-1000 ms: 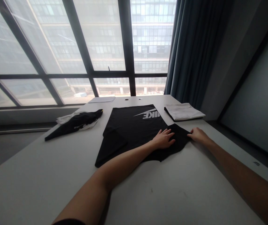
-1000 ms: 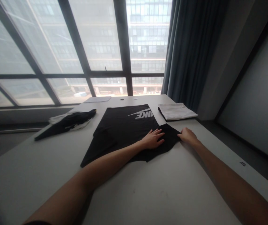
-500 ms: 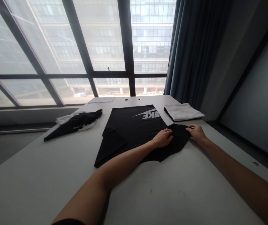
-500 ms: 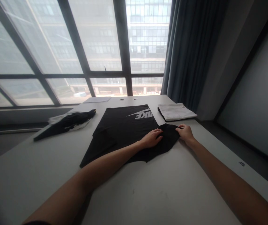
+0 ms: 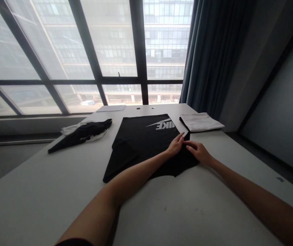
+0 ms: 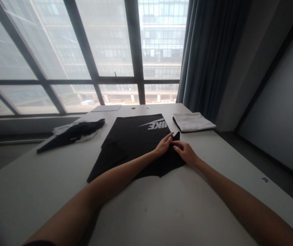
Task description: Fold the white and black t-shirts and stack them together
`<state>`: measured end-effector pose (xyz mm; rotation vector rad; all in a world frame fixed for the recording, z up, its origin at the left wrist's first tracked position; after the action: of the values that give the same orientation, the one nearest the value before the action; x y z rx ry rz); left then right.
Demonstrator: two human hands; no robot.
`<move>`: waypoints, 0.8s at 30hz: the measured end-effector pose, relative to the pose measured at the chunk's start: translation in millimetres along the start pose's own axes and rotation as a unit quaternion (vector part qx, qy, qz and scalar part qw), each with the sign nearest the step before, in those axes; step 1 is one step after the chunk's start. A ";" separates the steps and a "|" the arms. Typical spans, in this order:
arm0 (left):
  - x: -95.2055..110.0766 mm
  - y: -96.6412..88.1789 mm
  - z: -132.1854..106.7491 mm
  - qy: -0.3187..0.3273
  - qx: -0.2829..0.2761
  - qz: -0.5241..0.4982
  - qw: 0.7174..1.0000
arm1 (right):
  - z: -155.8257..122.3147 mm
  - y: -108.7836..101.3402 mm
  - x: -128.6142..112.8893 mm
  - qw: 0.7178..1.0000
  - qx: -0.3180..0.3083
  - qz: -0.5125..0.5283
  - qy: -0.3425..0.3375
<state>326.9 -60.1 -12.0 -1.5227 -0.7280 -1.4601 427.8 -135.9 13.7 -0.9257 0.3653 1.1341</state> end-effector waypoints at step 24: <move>35.6 -46.0 4.1 -0.102 -0.007 0.150 0.983 | -9.7 -42.2 36.3 0.981 0.134 -0.139 0.023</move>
<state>293.4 -41.8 32.1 -1.7269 -0.5751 -1.0988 482.2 -126.3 2.2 -0.7394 0.4016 0.7859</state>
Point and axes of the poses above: each hand's wrist, its own z-axis towards the middle knuckle, its own y-axis out of the palm, x = y × z, the point moved 9 cm from there along z, towards the middle knuckle, and after that the axes turned 12 degrees about -y, right-handed, at the moved point
